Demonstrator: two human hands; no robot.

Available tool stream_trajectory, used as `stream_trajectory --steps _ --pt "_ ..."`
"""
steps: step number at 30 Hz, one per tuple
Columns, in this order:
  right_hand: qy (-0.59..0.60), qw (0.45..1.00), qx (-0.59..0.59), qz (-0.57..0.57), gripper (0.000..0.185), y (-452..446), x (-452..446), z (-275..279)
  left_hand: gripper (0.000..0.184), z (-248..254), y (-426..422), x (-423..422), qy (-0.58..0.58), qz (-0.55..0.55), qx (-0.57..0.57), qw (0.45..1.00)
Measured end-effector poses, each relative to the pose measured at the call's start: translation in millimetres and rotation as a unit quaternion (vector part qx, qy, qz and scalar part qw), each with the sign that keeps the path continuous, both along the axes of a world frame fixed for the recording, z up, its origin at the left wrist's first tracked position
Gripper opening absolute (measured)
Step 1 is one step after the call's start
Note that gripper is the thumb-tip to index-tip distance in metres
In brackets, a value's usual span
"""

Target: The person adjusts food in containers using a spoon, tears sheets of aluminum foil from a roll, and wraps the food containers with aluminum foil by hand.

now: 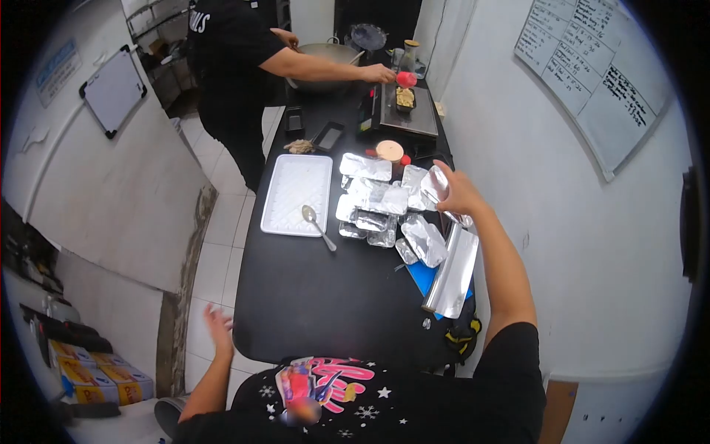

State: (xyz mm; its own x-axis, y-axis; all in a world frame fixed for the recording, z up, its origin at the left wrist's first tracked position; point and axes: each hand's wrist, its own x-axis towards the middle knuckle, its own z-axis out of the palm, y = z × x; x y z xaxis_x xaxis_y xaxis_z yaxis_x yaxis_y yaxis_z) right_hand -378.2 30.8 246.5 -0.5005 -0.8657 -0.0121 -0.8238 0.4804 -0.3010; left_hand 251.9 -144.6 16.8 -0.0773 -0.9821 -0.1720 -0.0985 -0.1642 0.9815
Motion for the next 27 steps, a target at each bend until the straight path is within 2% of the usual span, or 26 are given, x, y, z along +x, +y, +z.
stream_trajectory --steps 2,6,8,11,14,17,20,23,26,27 --pt "0.021 0.998 0.061 0.021 0.106 -21 -18 -4 0.050 5 14 57 -0.062 0.076 -0.017 0.995" --pt "0.051 0.990 0.113 0.068 0.105 -58 -38 -22 0.056 -12 66 162 -0.231 0.139 -0.039 0.962" --pt "0.039 0.987 0.123 0.091 0.106 -75 -53 -37 0.063 -18 101 192 -0.409 0.149 -0.116 0.893" --pt "0.017 0.985 0.124 0.121 0.105 -92 -58 -43 0.067 -30 149 220 -0.468 0.154 -0.149 0.857" --pt "0.010 0.981 0.117 0.154 0.104 -104 -64 -56 0.072 0 181 195 -0.431 0.150 0.083 0.886" --pt "0.008 0.979 0.112 0.172 0.104 -112 -71 -62 0.076 -14 189 191 -0.440 0.107 0.091 0.887" --pt "-0.005 0.976 0.118 0.181 0.103 -115 -71 -63 0.080 -26 182 185 -0.475 0.048 0.002 0.879" --pt "-0.010 0.975 0.124 0.186 0.102 -114 -69 -60 0.080 -31 174 182 -0.463 0.049 0.002 0.885" --pt "-0.010 0.977 0.118 0.176 0.102 -111 -71 -68 0.081 -27 169 179 -0.418 0.061 0.060 0.905" --pt "-0.011 0.978 0.122 0.171 0.102 -111 -71 -68 0.080 -20 168 176 -0.445 0.054 0.077 0.890"
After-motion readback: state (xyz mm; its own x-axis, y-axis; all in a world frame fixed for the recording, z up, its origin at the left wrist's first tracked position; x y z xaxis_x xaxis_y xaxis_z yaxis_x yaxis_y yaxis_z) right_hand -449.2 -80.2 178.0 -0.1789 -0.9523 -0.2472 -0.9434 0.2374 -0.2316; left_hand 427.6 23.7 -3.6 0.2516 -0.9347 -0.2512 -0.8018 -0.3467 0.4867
